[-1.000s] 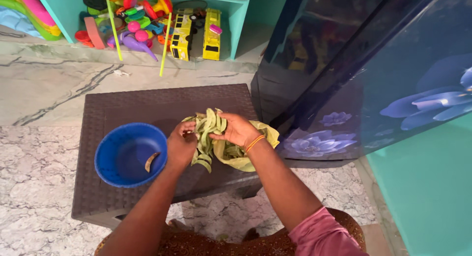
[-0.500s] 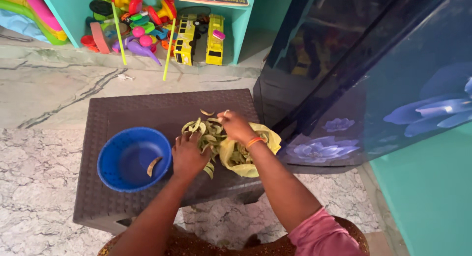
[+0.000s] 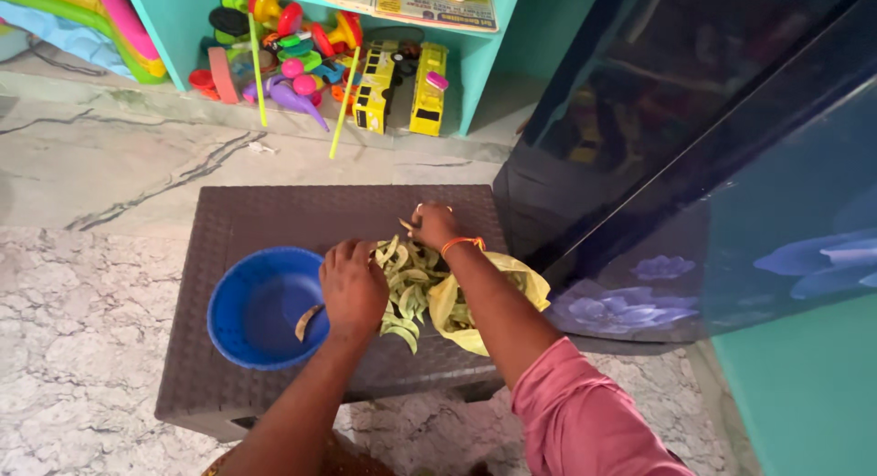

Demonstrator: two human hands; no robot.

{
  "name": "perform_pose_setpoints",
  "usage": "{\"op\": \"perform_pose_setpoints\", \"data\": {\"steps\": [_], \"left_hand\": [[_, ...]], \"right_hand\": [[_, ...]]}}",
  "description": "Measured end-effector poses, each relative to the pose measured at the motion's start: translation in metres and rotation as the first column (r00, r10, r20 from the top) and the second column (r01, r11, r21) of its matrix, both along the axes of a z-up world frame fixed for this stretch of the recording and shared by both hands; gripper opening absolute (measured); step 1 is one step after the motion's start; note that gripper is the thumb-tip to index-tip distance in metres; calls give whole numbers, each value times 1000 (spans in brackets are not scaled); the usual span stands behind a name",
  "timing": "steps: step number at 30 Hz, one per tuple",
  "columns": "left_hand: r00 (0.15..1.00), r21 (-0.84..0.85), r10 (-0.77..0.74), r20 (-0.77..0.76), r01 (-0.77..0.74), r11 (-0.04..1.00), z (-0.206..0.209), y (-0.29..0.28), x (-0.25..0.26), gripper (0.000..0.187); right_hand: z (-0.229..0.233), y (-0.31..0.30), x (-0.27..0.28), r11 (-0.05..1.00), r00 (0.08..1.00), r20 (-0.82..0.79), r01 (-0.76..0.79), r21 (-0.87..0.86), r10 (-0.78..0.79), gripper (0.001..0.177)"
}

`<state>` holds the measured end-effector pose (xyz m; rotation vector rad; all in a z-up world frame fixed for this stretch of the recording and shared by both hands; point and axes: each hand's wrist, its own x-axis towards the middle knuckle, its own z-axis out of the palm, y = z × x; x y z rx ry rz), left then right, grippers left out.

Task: The person opens a refrigerator, retrieves a yellow plastic bag containing green vegetables, and places it on a small table. They then untie the bag and sort the vegetables by hand, separating some pieces into a blue bowl while leaving the rest on the table.

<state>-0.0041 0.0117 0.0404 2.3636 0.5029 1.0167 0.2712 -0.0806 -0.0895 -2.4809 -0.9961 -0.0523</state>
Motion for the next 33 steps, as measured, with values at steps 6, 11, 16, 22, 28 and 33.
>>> {"op": "perform_pose_setpoints", "data": {"steps": [6,11,16,22,28,33], "left_hand": [[1000,-11,3,16,-3,1000,3,6,-3,26],[987,-32,114,115,-111,993,7,25,-3,24],[876,-301,251,412,-130,945,12,69,-12,13],[858,-421,286,428,-91,903,12,74,-27,14],[905,-339,155,396,-13,941,18,61,-30,12],[932,-16,-110,345,123,992,27,21,-30,15]], "right_hand": [[4,3,1,993,996,40,80,-86,-77,14],[52,3,-31,946,996,-22,86,313,-84,15],[106,11,-125,892,765,-512,-177,417,391,20],[142,26,-186,893,684,-635,-56,446,360,19],[157,-53,-206,817,866,-402,-12,577,297,15],[166,-151,-220,819,999,-41,44,572,-25,10]]}}
